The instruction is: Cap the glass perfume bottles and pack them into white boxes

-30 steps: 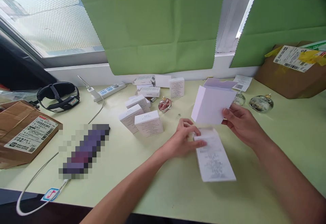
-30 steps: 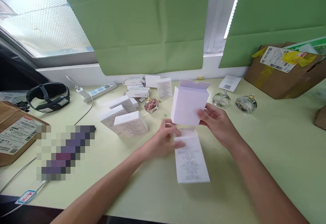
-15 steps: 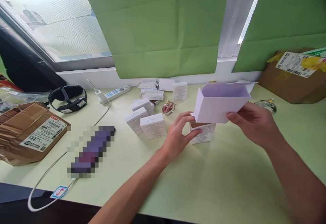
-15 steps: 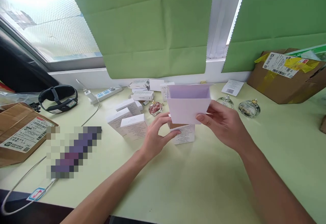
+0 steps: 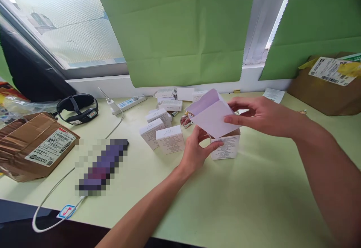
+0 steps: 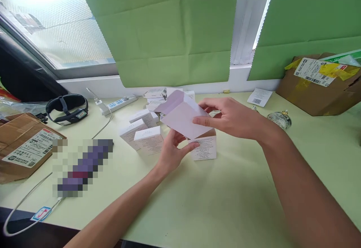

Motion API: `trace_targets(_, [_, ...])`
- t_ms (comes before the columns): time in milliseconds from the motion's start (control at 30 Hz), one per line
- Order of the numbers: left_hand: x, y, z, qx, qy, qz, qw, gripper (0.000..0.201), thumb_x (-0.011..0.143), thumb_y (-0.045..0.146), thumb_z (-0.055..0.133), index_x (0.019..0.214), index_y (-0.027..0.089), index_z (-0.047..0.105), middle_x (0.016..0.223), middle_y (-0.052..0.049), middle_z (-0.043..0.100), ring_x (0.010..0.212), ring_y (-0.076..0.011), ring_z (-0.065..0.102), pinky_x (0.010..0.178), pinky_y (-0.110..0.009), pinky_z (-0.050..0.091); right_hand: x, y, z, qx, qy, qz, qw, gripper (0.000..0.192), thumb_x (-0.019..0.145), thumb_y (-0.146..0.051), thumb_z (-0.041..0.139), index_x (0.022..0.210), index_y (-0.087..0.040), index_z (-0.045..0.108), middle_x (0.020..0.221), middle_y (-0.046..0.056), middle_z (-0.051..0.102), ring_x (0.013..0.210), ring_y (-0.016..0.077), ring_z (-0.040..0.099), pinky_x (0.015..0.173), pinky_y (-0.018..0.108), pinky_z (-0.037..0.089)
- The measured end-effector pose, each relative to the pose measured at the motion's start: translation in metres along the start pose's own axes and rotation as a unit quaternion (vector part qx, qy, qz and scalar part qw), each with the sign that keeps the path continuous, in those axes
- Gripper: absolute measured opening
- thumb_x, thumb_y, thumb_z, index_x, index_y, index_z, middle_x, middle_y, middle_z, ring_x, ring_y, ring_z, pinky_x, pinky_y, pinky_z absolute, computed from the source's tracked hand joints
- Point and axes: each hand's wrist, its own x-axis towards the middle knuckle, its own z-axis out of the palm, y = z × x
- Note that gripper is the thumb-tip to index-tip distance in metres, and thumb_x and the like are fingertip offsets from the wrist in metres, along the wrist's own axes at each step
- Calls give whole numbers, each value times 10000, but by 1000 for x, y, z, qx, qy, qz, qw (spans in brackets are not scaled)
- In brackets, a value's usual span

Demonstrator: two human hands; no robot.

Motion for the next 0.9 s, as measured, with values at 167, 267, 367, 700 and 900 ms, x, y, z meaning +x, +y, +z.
trace_targets(167, [-2,0,1,-14,4,-2,1000,508,766,322,841,1178,240,556,1180,-71,704,1066,-224,702,963,-419,570,-2,5,-4,-57,10,-14,998,409,855,-560,679,1223,-386,716,1146,-2,753,918,250,695,666,330,523])
trace_targets(267, [-4,-1,3,-17,12,-18,1000,507,752,327,851,1164,235,570,1163,-73,714,1092,-243,696,953,-424,575,-3,4,-4,-66,-13,-23,997,365,854,-545,686,1175,-378,735,1125,-4,748,888,230,684,612,304,496])
trace_targets(367, [-5,-3,5,-27,19,-28,999,433,797,365,811,1134,213,586,1162,-85,720,1122,-251,685,957,-422,571,-3,4,-3,-67,-29,-23,997,318,825,-552,713,1073,-360,768,1119,-8,737,877,222,681,590,295,484])
trace_targets(700, [-5,-6,3,-54,-19,17,998,281,968,428,592,1142,208,562,1284,-98,664,1163,-221,648,945,-350,547,-5,11,-10,-104,-51,-11,993,297,836,-585,686,987,-352,791,1166,29,686,896,237,654,658,330,499])
trace_targets(900, [-5,-7,1,-24,-38,60,997,277,1026,424,468,1174,209,562,1202,-85,657,1072,-184,623,930,-311,523,-8,12,-13,-112,-84,69,988,341,793,-614,706,944,-317,777,948,31,675,713,193,603,570,317,431])
